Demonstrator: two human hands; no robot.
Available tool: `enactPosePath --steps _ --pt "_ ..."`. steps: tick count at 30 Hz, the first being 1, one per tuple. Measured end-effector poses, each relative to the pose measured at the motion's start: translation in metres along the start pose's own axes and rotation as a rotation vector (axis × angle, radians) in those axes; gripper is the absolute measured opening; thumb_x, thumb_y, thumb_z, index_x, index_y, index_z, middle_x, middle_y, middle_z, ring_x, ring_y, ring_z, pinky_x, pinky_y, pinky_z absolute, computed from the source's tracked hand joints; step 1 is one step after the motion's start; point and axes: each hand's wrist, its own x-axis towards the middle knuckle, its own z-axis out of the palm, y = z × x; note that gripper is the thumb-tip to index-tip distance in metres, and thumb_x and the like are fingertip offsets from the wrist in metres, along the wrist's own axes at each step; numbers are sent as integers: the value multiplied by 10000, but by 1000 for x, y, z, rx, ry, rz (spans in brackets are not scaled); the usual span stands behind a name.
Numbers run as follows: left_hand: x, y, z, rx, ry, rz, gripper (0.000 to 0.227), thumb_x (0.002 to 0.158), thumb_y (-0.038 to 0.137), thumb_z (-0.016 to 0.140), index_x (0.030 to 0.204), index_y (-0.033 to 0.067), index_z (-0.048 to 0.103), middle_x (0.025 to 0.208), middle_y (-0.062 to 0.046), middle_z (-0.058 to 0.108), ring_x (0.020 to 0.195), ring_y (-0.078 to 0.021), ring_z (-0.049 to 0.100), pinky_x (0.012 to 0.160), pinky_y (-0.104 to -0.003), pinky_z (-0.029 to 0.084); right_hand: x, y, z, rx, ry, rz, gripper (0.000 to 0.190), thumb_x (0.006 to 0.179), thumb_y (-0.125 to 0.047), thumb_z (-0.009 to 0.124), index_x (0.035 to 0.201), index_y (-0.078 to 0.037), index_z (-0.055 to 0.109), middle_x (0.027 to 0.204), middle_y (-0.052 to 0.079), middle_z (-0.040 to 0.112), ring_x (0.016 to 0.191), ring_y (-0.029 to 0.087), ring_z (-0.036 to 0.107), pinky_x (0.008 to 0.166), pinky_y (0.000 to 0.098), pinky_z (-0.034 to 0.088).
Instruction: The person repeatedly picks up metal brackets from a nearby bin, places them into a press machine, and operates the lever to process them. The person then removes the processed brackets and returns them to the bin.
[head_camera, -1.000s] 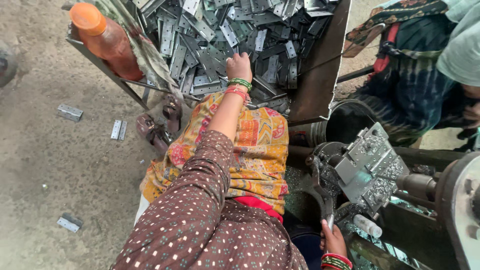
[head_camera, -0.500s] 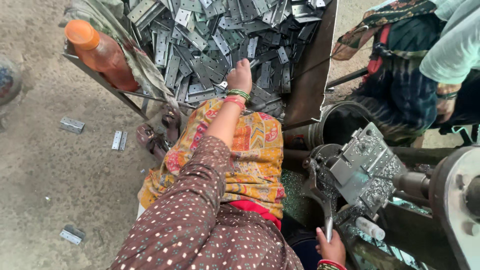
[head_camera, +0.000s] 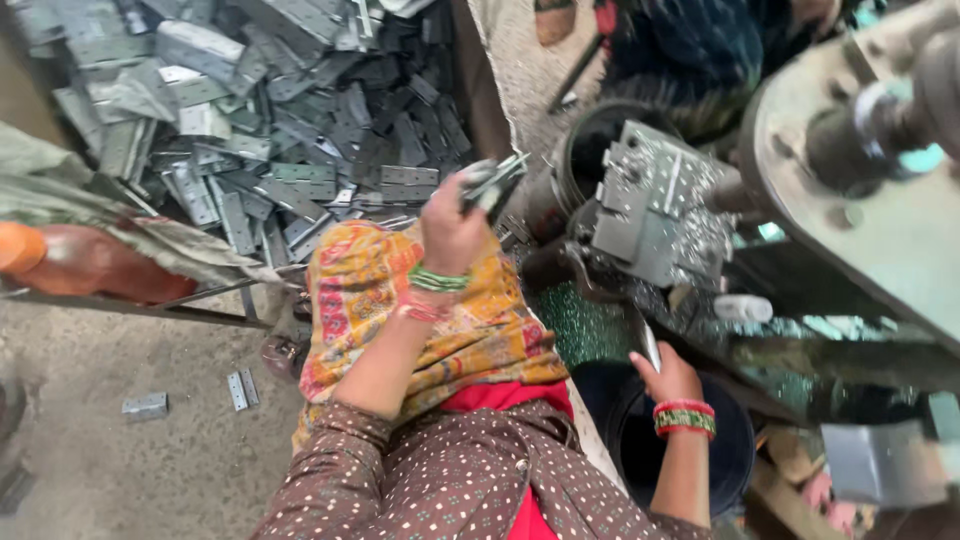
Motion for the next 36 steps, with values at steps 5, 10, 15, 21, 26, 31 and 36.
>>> enactPosePath --steps 5,10,15,21,26,31,36 --pt "-28 63 103 567 -241 507 317 981 181 734 1290 174 662 1332 -44 628 1151 -242 617 1024 -451 489 -9 -5 4 -167 53 -41 548 888 -539 665 1155 -60 652 924 260 724 885 470 696 765 572 536" --pt "-71 55 170 740 -742 550 653 699 454 661 1299 197 664 1446 -46 530 1332 -275 492 1079 -613 311 -12 -15 0 -239 13 20 510 919 -532 641 1144 -74 634 948 255 738 900 460 704 793 560 546" --pt "-87 47 181 826 -693 457 566 921 481 578 1266 41 669 1482 -134 520 1383 -286 482 1205 -554 275 -6 -16 -5 -159 -135 55 516 918 -498 644 1173 -52 596 926 274 737 869 470 715 800 556 546" --pt "-98 46 198 862 -620 583 582 957 486 569 1174 -36 709 1419 -200 582 1319 -330 540 1219 -540 235 4 -11 -4 -107 -160 4 488 918 -470 651 1133 -34 618 973 286 727 945 481 692 839 552 530" --pt "-67 24 226 798 -643 564 546 907 410 554 1151 -46 729 1324 -170 609 1233 -307 565 1233 -576 180 8 0 3 -111 -161 29 495 920 -476 649 1120 -24 626 980 284 729 951 478 698 849 548 536" --pt "-63 34 219 828 -719 578 388 872 227 578 1092 -49 739 1282 -163 640 1207 -305 592 1254 -582 179 8 32 45 -50 -58 36 462 904 -472 689 1059 -37 657 918 290 713 912 489 690 804 559 541" --pt "-58 44 210 816 -707 620 355 863 162 574 1072 -70 743 1251 -180 650 1187 -316 597 1258 -593 213 8 54 139 84 218 -41 379 923 -408 673 1065 -58 645 846 276 710 822 504 681 716 594 528"
